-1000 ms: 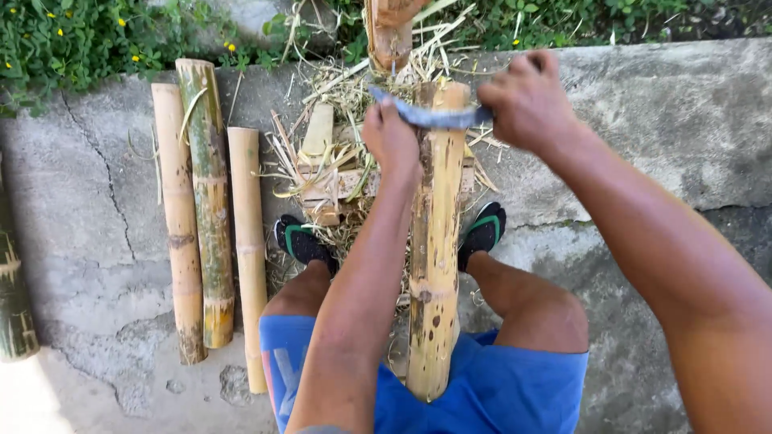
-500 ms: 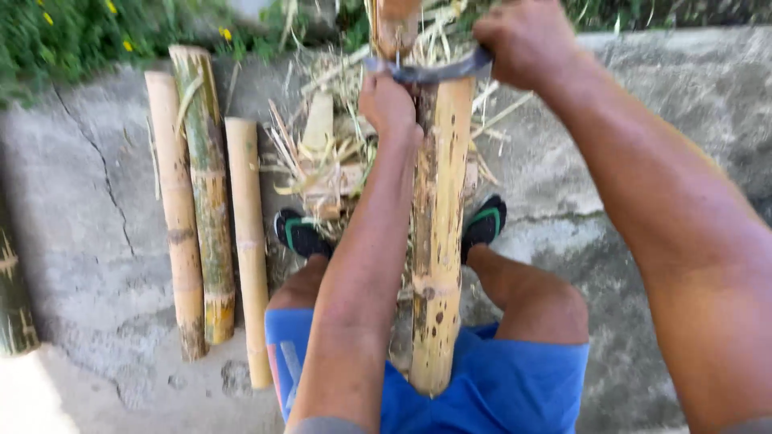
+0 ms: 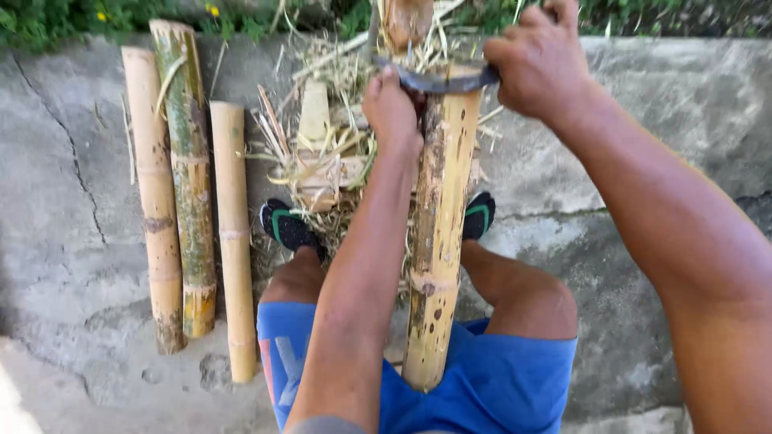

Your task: Shaving and peeling the outer layer of a bamboo pole using a curved knife.

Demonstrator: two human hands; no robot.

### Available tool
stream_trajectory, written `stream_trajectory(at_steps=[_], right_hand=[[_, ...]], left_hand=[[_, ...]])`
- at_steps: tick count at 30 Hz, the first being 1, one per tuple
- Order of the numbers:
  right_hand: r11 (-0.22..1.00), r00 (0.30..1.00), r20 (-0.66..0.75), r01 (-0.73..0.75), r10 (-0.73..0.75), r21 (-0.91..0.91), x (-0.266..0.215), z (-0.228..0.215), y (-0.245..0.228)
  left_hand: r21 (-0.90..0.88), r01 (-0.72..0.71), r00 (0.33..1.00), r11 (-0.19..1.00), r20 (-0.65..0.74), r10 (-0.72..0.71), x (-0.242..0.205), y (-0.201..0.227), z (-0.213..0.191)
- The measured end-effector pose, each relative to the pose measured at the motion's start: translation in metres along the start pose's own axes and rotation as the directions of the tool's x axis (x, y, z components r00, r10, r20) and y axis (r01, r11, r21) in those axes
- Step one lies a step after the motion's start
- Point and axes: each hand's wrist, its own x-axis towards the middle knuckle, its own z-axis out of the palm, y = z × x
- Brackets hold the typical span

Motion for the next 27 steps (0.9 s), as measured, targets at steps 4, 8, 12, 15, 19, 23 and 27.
stream_trajectory(at_steps=[4,8,12,15,19,23,27], right_hand=[[1.0,0.992,0.126,-0.002,0.001,0.006,0.001,-0.007,-0.004],[0.997,0.986,0.169,-0.009,-0.004,0.08,0.02,0.012,0.013],[1.0,0.988,0.155,-0.007,0.01,-0.022,0.02,-0.021,-0.003],[0.997,0.981,0.195,0.033,-0.018,-0.075,0.031,-0.005,0.009],[0.99,0.986,0.167,-0.032,0.009,0.135,0.027,0.024,0.015],[0.997,0.989,0.131,0.072,-0.071,-0.003,0.018,-0.017,0.006],[0.998,0.993,0.099,0.06,-0.058,-0.018,0.006,0.005,0.008]], left_hand=[[-0.075,0.114,0.993,0.991,0.0,-0.114,-0.012,-0.012,-0.015],[-0.228,0.0,1.0,0.974,-0.017,-0.004,0.03,-0.025,-0.003],[-0.151,-0.05,0.998,0.987,0.031,0.055,0.002,-0.015,-0.01],[-0.108,0.178,0.983,0.978,-0.034,-0.183,0.012,-0.022,-0.014],[-0.126,0.104,0.989,0.987,-0.09,-0.115,0.017,-0.017,-0.01],[-0.092,0.215,0.976,0.972,0.0,-0.216,-0.006,0.0,-0.011],[0.007,0.123,0.992,0.992,0.022,-0.123,0.003,-0.018,-0.015]])
